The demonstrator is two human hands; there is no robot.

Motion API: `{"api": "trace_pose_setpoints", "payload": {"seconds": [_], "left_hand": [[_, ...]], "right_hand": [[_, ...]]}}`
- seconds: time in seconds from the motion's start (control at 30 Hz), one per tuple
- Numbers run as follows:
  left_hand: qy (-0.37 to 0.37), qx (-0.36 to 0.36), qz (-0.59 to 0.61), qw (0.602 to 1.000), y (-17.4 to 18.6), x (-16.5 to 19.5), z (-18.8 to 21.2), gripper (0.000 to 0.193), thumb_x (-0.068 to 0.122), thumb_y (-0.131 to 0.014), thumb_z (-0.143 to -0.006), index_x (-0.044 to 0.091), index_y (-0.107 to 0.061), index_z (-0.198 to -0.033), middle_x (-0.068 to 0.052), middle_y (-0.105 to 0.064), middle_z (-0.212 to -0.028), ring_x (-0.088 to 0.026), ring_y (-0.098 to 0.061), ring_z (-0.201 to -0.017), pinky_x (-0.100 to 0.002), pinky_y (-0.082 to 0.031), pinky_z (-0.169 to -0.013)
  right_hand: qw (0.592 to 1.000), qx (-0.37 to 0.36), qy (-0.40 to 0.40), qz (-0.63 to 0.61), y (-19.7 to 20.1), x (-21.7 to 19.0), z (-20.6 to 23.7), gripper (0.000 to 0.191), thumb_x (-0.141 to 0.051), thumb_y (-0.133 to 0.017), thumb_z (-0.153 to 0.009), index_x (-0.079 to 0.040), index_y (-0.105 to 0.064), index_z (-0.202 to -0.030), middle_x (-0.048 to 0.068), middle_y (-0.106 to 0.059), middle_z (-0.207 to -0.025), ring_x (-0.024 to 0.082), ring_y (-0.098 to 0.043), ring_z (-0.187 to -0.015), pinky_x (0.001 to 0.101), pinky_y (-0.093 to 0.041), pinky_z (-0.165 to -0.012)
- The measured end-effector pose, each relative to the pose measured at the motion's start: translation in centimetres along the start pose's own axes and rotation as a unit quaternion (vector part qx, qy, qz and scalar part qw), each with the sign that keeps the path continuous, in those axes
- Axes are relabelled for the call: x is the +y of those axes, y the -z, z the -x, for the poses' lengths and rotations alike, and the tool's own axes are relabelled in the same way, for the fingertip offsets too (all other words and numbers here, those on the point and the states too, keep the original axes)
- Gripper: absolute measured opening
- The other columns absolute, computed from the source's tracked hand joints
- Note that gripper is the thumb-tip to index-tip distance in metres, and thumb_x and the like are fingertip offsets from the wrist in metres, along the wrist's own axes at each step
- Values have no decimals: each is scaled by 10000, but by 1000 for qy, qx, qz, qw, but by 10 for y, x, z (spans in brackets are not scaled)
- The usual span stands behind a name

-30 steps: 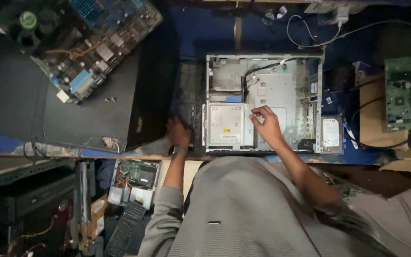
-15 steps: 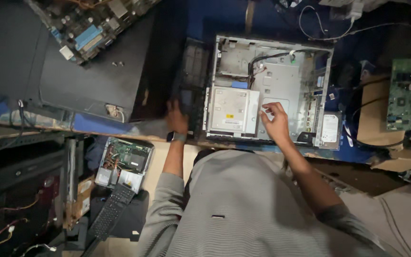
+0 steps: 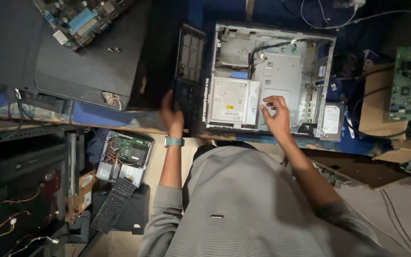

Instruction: The person installs an optical drive into a desktop computer case. They slide the drive into a front bay, connect a power cable, and secure the drive with a metal bracket. The person then removes the drive and bracket, reinserts the drive, and repeats the bracket installation.

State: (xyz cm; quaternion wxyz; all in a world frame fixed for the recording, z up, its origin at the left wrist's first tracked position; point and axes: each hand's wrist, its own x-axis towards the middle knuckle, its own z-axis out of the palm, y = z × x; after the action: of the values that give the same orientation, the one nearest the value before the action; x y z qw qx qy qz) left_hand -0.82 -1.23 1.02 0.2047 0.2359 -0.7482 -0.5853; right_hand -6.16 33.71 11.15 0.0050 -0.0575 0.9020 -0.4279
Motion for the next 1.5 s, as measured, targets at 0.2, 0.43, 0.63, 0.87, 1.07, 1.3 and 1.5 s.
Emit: {"api": "trace_pose_setpoints", "payload": {"seconds": [0.2, 0.43, 0.63, 0.87, 1.07, 1.3, 1.5], "left_hand": [[21, -9, 61, 998, 12, 46, 15, 445, -113, -561, -952, 18, -580, -1376, -143, -644, -1366, -231, -593, -1306, -338, -419, -1140], [44, -21, 179, 983, 14, 99, 28, 421, -123, -572, -978, 5, -560, -1379, -104, -626, -1374, -169, -597, -1266, -284, -457, -1085], [172, -75, 289, 939, 0, 133, 41, 477, -91, -595, -925, 18, -534, -1385, -99, -630, -1332, -184, -655, -1122, -302, -541, -903], [187, -108, 333, 918, -36, 144, 40, 460, -60, -626, -935, 3, -536, -1382, -122, -631, -1299, -185, -644, -1110, -306, -567, -855], [202, -165, 339, 904, -69, 136, 40, 520, -46, -636, -921, -6, -524, -1427, -133, -641, -1319, -193, -653, -1105, -313, -570, -829], [189, -246, 300, 902, -86, 152, 51, 530, -73, -607, -905, 0, -564, -1428, -132, -625, -1412, -198, -678, -1113, -322, -581, -836], [-111, -243, 111, 957, -93, 229, 66, 420, -87, -643, -927, 22, -653, -1332, -119, -672, -1392, -275, -663, -1242, -396, -526, -1055]], "right_hand": [[1000, 8, 13, -16, 5, -6, 5, 197, -98, -762, -918, -21, -711, -1092, 101, -665, -1158, 225, -664, -952, 309, -538, -744], [993, -36, 20, -114, -8, -13, 9, 204, -88, -736, -953, -9, -721, -1141, 104, -686, -1164, 189, -681, -975, 279, -554, -846], [924, -144, -75, -347, -45, -30, -5, 342, -138, -697, -974, 22, -636, -1270, 88, -711, -1209, 110, -689, -1059, 262, -563, -920], [891, -101, -164, -412, -44, -23, -23, 295, -145, -719, -976, 27, -706, -1216, 73, -739, -922, 113, -680, -754, 284, -588, -698], [853, -36, -186, -486, -22, -9, -34, 217, -187, -710, -1018, 19, -686, -1082, 34, -686, -876, 107, -650, -729, 274, -554, -668], [866, 54, -165, -468, 36, -15, -75, 424, -291, -628, -1033, -58, -569, -1382, 54, -675, -1128, 128, -650, -937, 286, -576, -752], [868, 22, -153, -472, 56, -40, -67, 836, -569, -589, -948, -124, -261, -1574, 121, -530, -1392, 218, -602, -1170, 428, -555, -905]]}}
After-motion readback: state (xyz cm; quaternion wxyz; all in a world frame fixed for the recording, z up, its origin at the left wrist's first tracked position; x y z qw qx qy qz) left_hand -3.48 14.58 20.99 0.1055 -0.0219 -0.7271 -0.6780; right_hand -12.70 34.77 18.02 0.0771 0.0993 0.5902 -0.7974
